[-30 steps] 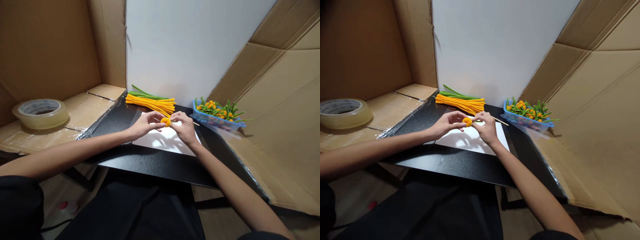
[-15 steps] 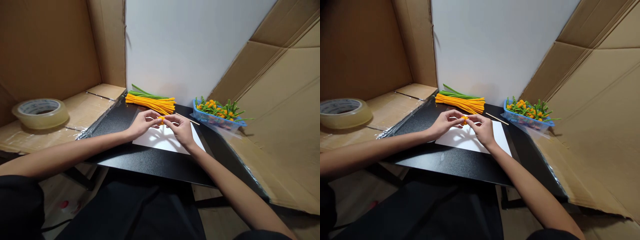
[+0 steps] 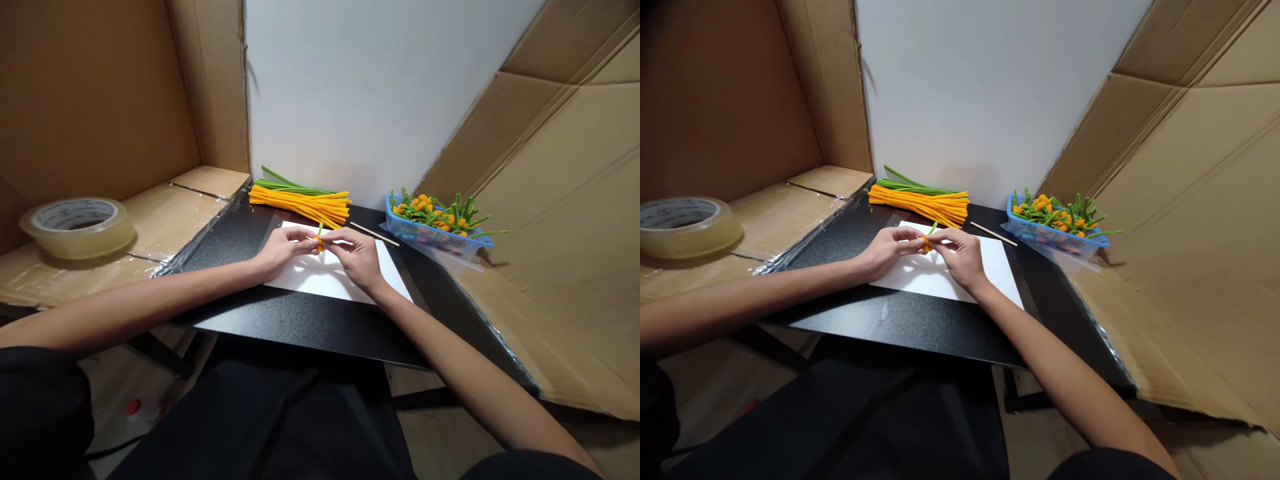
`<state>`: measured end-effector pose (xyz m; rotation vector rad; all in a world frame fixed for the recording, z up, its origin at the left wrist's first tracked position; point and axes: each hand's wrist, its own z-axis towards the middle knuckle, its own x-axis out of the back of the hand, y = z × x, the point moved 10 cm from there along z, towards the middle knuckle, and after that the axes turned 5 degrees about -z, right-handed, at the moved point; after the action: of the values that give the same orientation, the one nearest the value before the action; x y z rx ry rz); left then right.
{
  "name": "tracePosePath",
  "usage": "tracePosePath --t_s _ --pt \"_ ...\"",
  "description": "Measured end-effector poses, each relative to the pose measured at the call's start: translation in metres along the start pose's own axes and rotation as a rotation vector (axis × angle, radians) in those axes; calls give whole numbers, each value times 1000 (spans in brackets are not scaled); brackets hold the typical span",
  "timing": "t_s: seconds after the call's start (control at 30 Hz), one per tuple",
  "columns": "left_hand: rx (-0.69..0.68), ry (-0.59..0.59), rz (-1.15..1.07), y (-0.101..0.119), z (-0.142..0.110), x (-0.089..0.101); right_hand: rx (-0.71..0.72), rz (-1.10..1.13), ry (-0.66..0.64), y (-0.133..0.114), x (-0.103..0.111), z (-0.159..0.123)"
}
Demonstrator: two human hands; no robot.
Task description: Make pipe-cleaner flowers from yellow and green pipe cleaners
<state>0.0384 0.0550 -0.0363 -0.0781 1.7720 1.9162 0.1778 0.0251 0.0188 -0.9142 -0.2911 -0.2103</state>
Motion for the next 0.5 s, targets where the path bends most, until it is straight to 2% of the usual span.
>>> tracePosePath --t_s 0.1,0.37,0.5 --pt "-66 1 53 8 0 1 -68 -4 -15 5 -2 1" --pt "-277 -45 335 36 -4 -8 -226 268 -51 23 -11 0" --pt "-297 -68 348 39 -3 -10 -265 306 -63 27 -13 -1"
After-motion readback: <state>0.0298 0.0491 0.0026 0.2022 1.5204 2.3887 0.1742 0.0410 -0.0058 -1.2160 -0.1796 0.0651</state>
